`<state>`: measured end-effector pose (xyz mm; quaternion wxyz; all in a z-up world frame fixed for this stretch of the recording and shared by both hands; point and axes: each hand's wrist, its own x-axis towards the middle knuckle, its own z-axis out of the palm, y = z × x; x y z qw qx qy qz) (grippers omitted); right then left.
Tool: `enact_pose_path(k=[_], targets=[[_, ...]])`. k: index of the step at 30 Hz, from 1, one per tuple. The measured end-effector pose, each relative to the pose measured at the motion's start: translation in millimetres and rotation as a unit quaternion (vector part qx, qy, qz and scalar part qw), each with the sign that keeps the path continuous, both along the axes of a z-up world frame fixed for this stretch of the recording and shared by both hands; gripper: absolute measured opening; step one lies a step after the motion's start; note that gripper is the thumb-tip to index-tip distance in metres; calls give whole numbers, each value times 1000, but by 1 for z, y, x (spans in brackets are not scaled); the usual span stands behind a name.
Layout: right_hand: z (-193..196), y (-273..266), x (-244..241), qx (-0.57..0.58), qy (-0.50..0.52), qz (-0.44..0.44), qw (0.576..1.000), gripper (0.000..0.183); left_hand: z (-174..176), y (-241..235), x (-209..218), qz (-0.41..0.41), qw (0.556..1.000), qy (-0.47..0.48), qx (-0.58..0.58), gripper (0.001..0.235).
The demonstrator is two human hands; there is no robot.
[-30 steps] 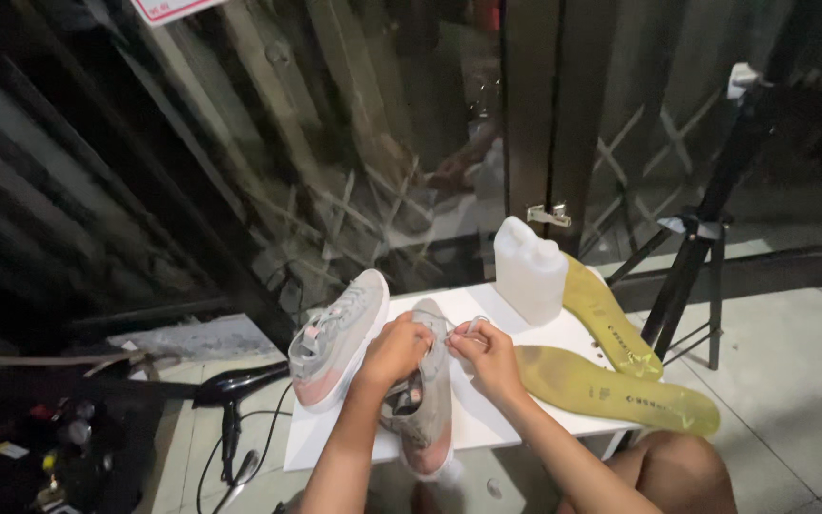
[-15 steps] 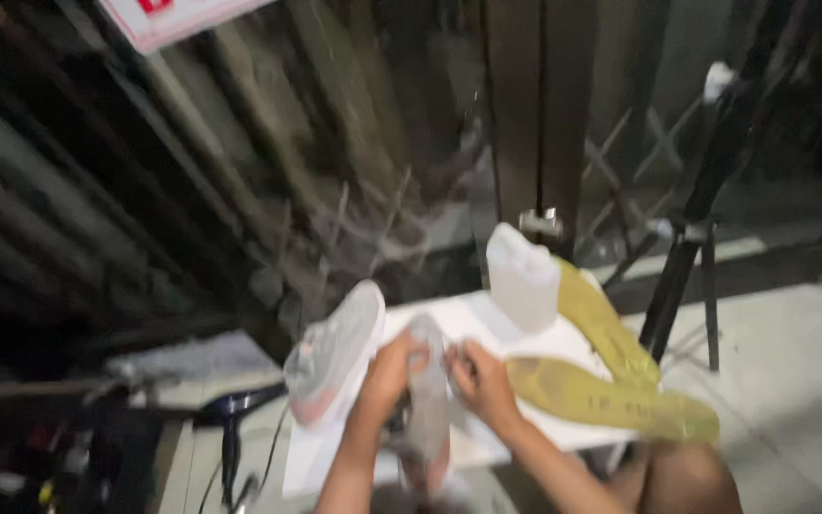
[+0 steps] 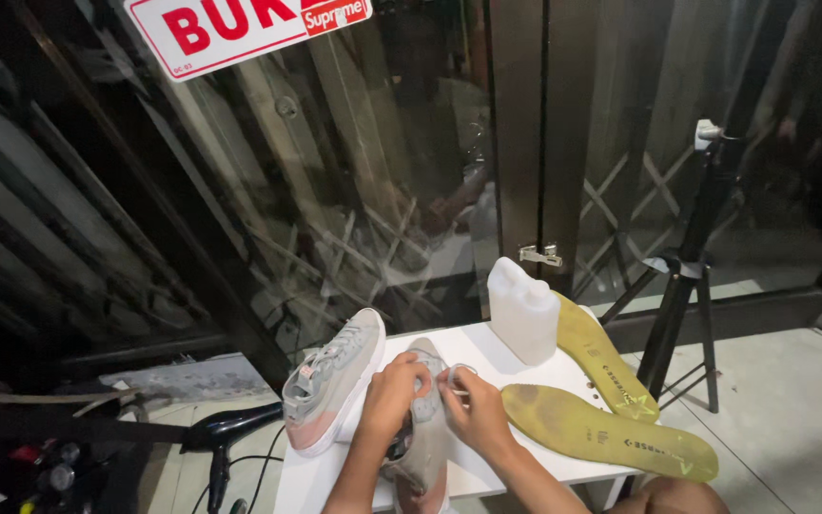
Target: The person removes the insoles from a pair of sneakers and then proceeds to lace them up. They thread the laces through the eyelets, tighten them, and tie a knot to secure the fit.
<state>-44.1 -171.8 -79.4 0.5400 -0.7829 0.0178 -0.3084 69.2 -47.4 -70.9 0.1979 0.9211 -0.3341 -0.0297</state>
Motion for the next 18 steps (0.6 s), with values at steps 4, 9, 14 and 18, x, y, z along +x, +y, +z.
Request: enact_pose_path(k=[4, 9, 14, 18], targets=[[6, 4, -2, -36, -32, -16, 999, 5, 7, -2, -8, 17, 999, 3, -31, 6], [7, 4, -3, -64, -61, -18, 996, 10, 21, -4, -27, 58, 991, -33, -116, 9], [10, 5, -3, -57, -61, -10, 996, 9, 44, -12, -41, 73, 901, -31, -427, 16], [-4, 1, -1, -53, -31, -9, 998, 13, 58, -4, -39, 163, 727, 164, -646, 14]])
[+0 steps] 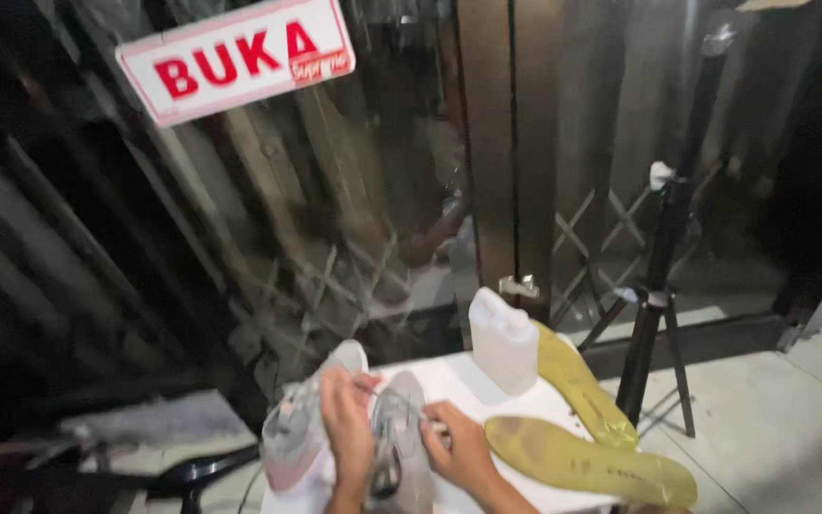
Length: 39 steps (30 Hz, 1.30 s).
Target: The person removes the insoles from a pair of sneakers and then proceeds to lace them up. They thread the laces through the eyelets, tighten them, and tie a knot to secure the fit.
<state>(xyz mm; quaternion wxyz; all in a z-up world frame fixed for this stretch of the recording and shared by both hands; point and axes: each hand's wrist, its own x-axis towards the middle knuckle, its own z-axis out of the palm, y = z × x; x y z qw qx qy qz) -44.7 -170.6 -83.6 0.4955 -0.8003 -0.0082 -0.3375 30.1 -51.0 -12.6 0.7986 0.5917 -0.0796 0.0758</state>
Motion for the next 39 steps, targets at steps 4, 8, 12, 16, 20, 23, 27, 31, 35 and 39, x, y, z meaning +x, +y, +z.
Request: enact_pose_path(k=[4, 8, 12, 16, 20, 23, 27, 31, 35, 39], targets=[[0, -2, 3, -5, 7, 10, 1000, 11, 4, 38, 14, 57, 997, -37, 26, 10], [1, -2, 3, 67, 15, 21, 997, 11, 0, 68, -1, 91, 863, -132, 479, 7], [-4, -2, 5, 129, 32, 10, 991, 13, -5, 80, -32, 94, 766, -241, 589, 13], [0, -2, 2, 159, 29, 33, 986, 15, 3, 92, -34, -9, 698, -116, 707, 27], [1, 0, 2, 209, 27, 31, 977, 16, 12, 112, -20, 3, 949, 16, 315, 19], [-1, -2, 3, 267, 53, 21, 962, 15, 2, 131, -6, 22, 994, -70, 78, 23], [-3, -2, 4, 285, 44, 28, 957, 14, 19, 130, -23, -18, 995, -88, -51, 32], [-10, -3, 8, 217, 11, 32, 976, 4, 11, 126, -17, -106, 993, -28, 30, 30], [-17, -1, 14, 233, -6, 83, 969, 20, 72, 89, -53, -39, 888, 97, 448, 35], [23, -4, 24, 235, 100, 76, 964, 30, -4, 70, 0, 6, 852, -313, 420, 14]])
